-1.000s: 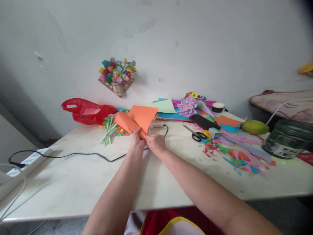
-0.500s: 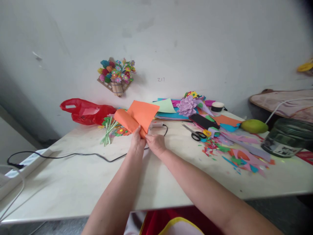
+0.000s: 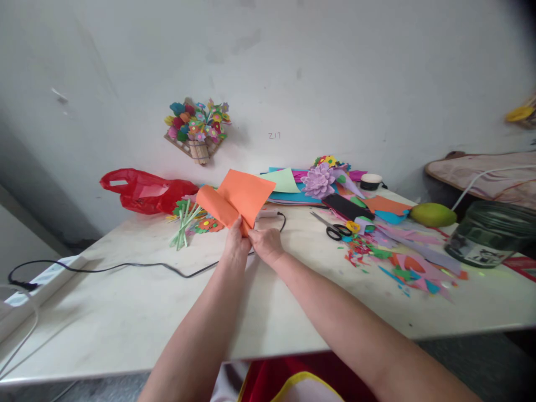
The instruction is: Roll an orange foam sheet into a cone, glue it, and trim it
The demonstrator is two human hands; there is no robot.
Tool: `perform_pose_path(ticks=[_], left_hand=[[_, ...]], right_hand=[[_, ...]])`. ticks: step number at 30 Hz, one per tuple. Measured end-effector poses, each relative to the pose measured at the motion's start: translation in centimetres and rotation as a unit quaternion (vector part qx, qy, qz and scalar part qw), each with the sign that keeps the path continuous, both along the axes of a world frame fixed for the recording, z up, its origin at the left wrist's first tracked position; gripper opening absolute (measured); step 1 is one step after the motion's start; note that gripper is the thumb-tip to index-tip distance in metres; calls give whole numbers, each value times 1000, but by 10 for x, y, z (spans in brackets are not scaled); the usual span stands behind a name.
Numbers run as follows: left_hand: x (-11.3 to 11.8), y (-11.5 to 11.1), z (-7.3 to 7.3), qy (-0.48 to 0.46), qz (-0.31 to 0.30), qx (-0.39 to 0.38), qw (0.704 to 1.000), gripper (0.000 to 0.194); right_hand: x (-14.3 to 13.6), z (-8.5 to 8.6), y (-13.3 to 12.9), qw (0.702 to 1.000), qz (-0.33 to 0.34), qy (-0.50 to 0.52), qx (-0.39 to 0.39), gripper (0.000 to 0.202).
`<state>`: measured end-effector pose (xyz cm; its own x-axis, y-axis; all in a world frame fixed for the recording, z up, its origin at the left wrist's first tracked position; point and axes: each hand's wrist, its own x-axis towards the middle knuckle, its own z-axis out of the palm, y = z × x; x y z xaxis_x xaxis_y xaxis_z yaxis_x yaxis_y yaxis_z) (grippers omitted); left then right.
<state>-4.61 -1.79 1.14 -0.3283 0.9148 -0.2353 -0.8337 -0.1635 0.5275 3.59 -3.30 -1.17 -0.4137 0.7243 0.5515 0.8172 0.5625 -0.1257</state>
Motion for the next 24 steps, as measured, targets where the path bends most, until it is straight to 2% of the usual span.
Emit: perform_pose_path(ticks=[10, 16, 21, 24], left_hand=[[1, -9, 7, -30, -37, 61, 997, 13], [-2, -9, 5, -30, -78, 123, 989, 30], [-1, -12, 10, -18, -37, 168, 985, 47], [-2, -14, 14, -1, 2, 131, 991, 46]], right_hand=[[-2, 3, -3, 996, -14, 85, 15, 25], [-7, 3, -7, 984, -27, 177, -12, 22], [-6, 3, -11, 964, 4, 260, -54, 23], [-5, 2, -12, 946, 36, 307, -100, 24]])
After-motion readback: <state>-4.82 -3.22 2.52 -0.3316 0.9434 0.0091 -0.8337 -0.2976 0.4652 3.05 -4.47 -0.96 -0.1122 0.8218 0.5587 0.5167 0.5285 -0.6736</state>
